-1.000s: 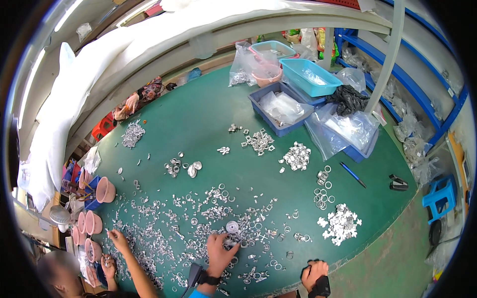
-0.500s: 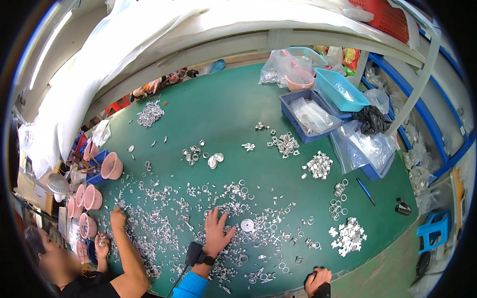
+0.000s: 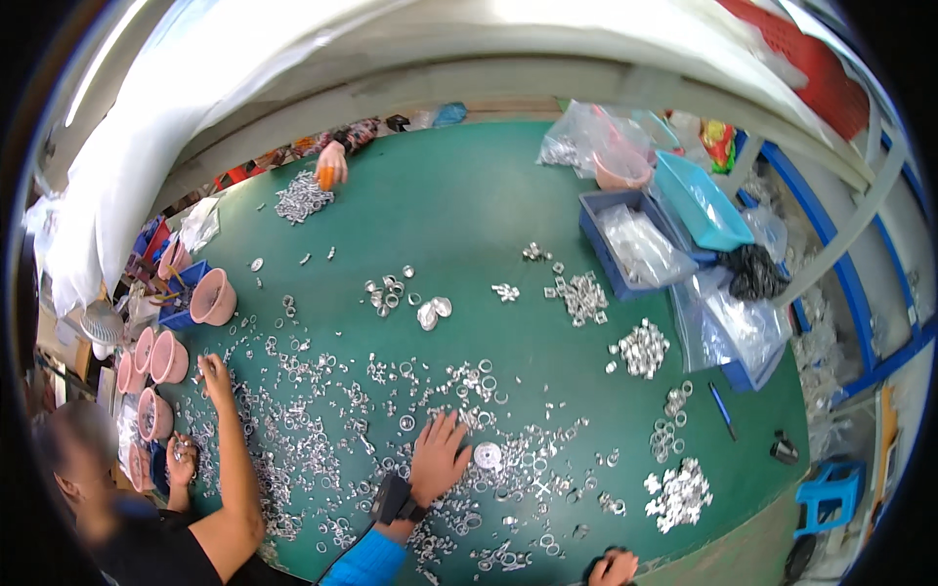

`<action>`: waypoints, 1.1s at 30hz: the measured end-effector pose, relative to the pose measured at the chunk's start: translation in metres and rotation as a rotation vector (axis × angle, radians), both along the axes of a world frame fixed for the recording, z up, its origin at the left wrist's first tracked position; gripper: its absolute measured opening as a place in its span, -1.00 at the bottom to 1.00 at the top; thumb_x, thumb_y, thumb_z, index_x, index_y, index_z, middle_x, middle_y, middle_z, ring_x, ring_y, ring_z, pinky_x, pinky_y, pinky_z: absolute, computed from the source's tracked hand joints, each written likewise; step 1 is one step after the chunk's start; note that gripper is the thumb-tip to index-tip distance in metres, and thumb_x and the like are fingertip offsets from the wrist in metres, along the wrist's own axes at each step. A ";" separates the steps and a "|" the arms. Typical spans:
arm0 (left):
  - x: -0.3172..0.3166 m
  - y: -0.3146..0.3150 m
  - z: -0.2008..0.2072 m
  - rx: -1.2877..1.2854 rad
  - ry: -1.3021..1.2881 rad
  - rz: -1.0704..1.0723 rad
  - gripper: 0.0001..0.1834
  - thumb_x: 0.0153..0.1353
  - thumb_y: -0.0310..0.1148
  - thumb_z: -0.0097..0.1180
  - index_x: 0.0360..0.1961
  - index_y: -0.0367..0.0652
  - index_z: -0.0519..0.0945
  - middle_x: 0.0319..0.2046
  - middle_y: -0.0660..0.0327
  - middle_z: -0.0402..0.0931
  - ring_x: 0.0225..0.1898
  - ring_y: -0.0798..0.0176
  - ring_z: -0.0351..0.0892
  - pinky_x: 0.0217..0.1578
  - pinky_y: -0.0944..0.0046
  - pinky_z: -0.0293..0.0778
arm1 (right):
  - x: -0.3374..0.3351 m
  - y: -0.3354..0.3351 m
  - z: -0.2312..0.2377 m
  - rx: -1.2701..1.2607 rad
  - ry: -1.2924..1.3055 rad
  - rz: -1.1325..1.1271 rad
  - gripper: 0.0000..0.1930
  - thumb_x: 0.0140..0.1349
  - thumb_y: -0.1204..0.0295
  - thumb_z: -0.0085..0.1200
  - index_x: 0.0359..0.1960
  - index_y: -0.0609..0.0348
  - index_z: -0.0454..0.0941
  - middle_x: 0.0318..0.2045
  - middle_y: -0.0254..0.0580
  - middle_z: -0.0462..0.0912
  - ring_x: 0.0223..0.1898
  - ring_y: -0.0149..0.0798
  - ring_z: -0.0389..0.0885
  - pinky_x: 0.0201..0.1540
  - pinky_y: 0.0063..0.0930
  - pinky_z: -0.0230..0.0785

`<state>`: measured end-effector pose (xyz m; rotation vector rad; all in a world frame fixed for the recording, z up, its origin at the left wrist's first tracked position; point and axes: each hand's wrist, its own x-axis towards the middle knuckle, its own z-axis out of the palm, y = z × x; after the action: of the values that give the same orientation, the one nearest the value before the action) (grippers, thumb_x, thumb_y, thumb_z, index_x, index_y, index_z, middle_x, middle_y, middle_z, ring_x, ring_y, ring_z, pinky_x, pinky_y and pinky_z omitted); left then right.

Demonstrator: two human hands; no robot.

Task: Sorting small metal rings and components into separate piles or containers on a work table.

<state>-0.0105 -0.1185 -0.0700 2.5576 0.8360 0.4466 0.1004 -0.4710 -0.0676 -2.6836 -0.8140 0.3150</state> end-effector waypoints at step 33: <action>-0.067 -0.094 0.036 -0.642 -0.544 0.448 -0.77 0.04 -0.51 -0.11 -0.23 -0.23 0.44 -0.36 0.06 0.43 -0.56 0.23 0.43 -0.55 0.35 0.33 | 0.042 0.340 0.035 0.678 1.599 -0.042 -0.88 -0.02 0.53 -0.03 -0.40 0.21 0.39 -0.51 -0.38 0.38 -0.50 -0.46 0.33 -0.39 -0.61 0.23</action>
<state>-0.0773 -0.2125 -0.0339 1.5534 1.1072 0.8046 0.1421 -0.1305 -0.0323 -1.1355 -0.2047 1.4999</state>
